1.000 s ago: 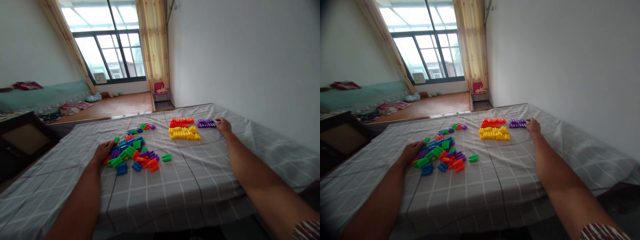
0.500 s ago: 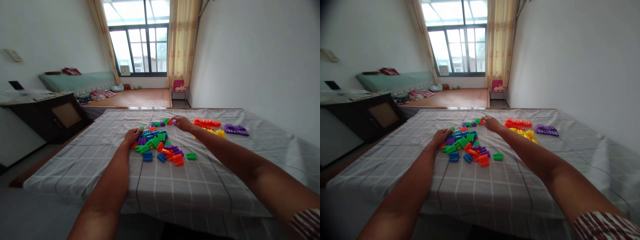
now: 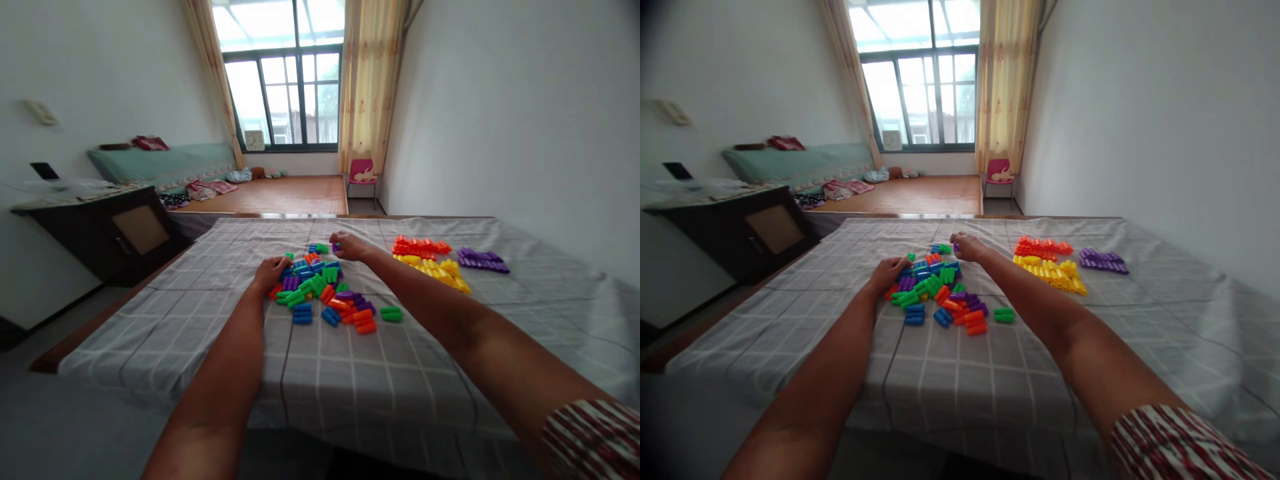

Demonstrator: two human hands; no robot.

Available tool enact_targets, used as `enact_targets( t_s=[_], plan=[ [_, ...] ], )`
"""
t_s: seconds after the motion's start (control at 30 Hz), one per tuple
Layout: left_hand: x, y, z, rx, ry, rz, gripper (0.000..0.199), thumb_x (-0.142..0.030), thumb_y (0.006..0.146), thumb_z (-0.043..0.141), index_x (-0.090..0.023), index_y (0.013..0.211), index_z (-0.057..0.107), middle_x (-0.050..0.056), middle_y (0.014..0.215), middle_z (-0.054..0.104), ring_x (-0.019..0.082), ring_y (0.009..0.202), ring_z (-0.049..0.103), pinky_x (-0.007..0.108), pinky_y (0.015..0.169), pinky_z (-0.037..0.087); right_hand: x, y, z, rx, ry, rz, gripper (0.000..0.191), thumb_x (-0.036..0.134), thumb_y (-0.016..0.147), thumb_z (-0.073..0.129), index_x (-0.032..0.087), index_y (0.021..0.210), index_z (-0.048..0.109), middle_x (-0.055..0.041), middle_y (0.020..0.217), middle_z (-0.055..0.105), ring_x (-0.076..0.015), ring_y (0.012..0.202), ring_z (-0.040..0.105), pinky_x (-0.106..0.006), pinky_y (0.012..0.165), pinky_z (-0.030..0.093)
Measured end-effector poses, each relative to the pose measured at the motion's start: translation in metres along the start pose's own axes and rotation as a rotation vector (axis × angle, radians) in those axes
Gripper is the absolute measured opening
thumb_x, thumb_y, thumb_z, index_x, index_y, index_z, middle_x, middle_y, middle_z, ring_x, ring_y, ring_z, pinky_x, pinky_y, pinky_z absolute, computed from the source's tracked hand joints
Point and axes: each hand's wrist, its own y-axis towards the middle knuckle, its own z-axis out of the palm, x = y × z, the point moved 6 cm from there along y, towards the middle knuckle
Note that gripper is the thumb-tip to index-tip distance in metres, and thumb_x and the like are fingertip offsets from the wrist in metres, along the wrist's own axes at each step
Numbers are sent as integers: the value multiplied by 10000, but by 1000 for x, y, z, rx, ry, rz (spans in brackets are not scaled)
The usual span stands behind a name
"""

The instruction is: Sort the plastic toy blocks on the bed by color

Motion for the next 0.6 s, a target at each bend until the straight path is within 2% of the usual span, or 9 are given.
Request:
enact_targets(
  t_s=[0.1,0.17,0.23,0.3,0.4,0.47,0.53,0.6],
  plan=[
    [0,-1,-2,9,-17,-15,598,-659,803,436,-157,863,757,57,854,749,220,816,658,278,719,468,-20,-28,-23,-47,288,58,442,173,695,711,160,1129,625,-96,1082,657,-174,867,638,-274,773,510],
    [-2,-1,-4,9,-10,-24,599,-667,790,447,-160,859,757,57,865,751,225,833,659,282,739,472,-43,-53,-40,-63,517,99,439,220,687,731,167,1110,628,-78,998,679,-158,783,642,-268,698,524],
    [-6,-2,-7,4,14,-29,590,-672,776,461,-169,848,760,53,869,752,228,846,660,285,753,476,-75,-84,-62,-136,690,152,460,276,689,738,169,1119,614,-79,974,690,-163,774,650,-272,659,532],
    [-10,-3,-10,-3,32,-32,586,-682,759,473,-177,833,760,51,869,752,232,853,661,288,756,482,-119,-121,-88,-276,751,221,469,320,703,722,171,1130,596,-93,1017,692,-179,824,660,-293,679,542],
    [-15,-3,-12,3,50,-42,618,-714,737,470,-177,838,758,52,881,753,247,878,660,304,774,491,-196,-185,-121,-519,631,379,409,345,749,666,164,1108,592,-110,1078,690,-199,915,660,-352,785,537],
    [-17,-3,-13,9,61,-58,640,-736,721,467,-178,841,758,51,894,754,261,900,658,317,791,495,-242,-229,-131,-624,460,527,358,323,766,634,152,1079,600,-124,1095,688,-215,972,646,-385,851,515],
    [-16,-3,-14,5,65,-76,642,-743,710,475,-181,837,759,50,899,756,271,913,658,324,799,501,-277,-266,-130,-647,298,639,319,307,786,596,157,1067,612,-125,1114,685,-228,1015,628,-405,896,494],
    [-12,-1,-15,0,63,-85,623,-728,716,486,-185,845,763,48,908,757,273,923,661,323,810,504,-300,-293,-122,-607,175,719,316,300,807,562,173,1090,621,-115,1138,677,-236,1046,611,-423,929,475]
  ],
)
